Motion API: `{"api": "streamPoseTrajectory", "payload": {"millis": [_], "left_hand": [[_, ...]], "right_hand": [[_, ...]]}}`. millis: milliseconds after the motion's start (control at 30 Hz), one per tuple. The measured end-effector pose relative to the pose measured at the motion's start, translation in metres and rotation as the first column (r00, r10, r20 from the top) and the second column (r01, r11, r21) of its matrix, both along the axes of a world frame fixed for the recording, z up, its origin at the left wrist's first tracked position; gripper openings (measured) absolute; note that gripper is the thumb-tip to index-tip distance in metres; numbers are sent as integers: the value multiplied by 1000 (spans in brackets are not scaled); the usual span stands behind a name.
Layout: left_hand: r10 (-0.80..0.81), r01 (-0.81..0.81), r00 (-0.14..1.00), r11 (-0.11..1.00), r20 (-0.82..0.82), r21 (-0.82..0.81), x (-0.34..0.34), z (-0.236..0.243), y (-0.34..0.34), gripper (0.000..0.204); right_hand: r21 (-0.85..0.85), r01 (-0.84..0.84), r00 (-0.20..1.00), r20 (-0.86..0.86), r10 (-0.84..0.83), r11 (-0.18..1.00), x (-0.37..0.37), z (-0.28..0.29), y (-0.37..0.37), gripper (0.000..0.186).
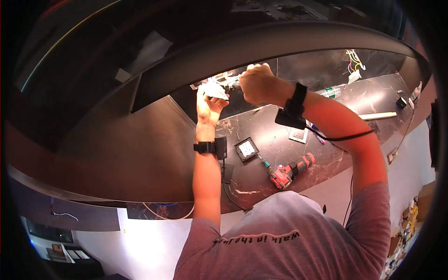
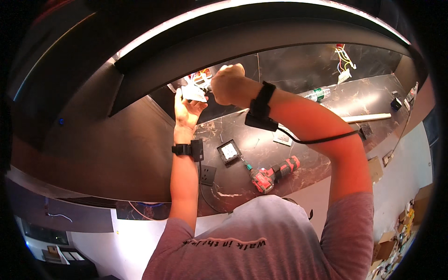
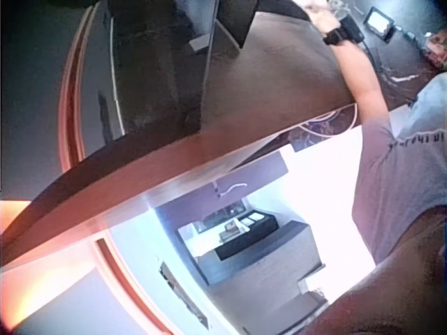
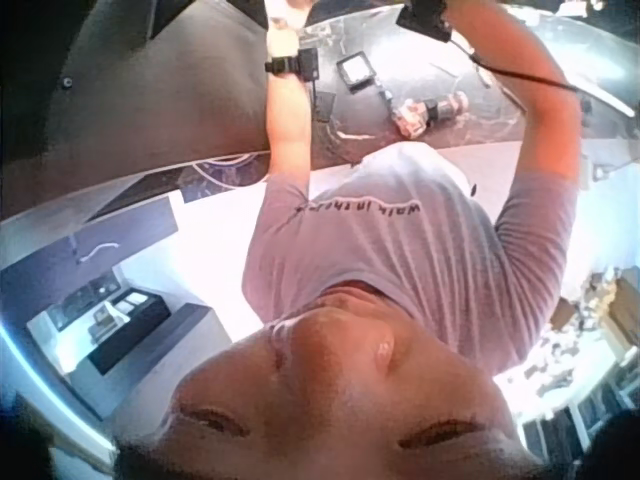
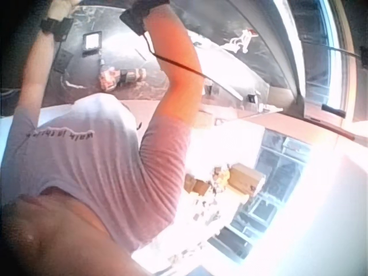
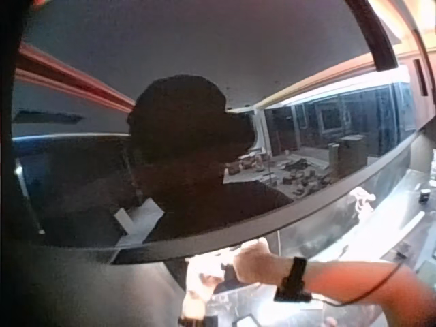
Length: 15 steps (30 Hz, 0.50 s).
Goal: Installing and wiring an electrical outlet or switch on a wall.
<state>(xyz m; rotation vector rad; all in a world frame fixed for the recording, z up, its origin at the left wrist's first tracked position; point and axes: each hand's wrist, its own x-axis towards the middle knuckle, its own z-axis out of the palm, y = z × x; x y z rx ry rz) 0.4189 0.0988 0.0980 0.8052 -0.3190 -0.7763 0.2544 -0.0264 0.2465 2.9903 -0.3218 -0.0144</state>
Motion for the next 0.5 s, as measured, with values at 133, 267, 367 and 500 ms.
{"api": "streamPoseTrajectory", "payload": {"millis": [133,267,367,500], "left_hand": [[-94,93,995,995,-29,-26,14,0,-8,61],[-111,112,994,990,-23,86,23,7,-5,54],[-151,155,987,985,-57,81,25,10,-3,54],[-149,149,984,989,-94,-12,18,13,-5,47]], "right_hand": [[-17,-61,992,113,63,998,18,5,-13,22],[6,-139,989,57,138,990,21,9,-19,22],[181,63,998,3,-65,981,-8,16,-20,22],[332,20,970,222,-99,943,-32,-5,-28,24]]}}
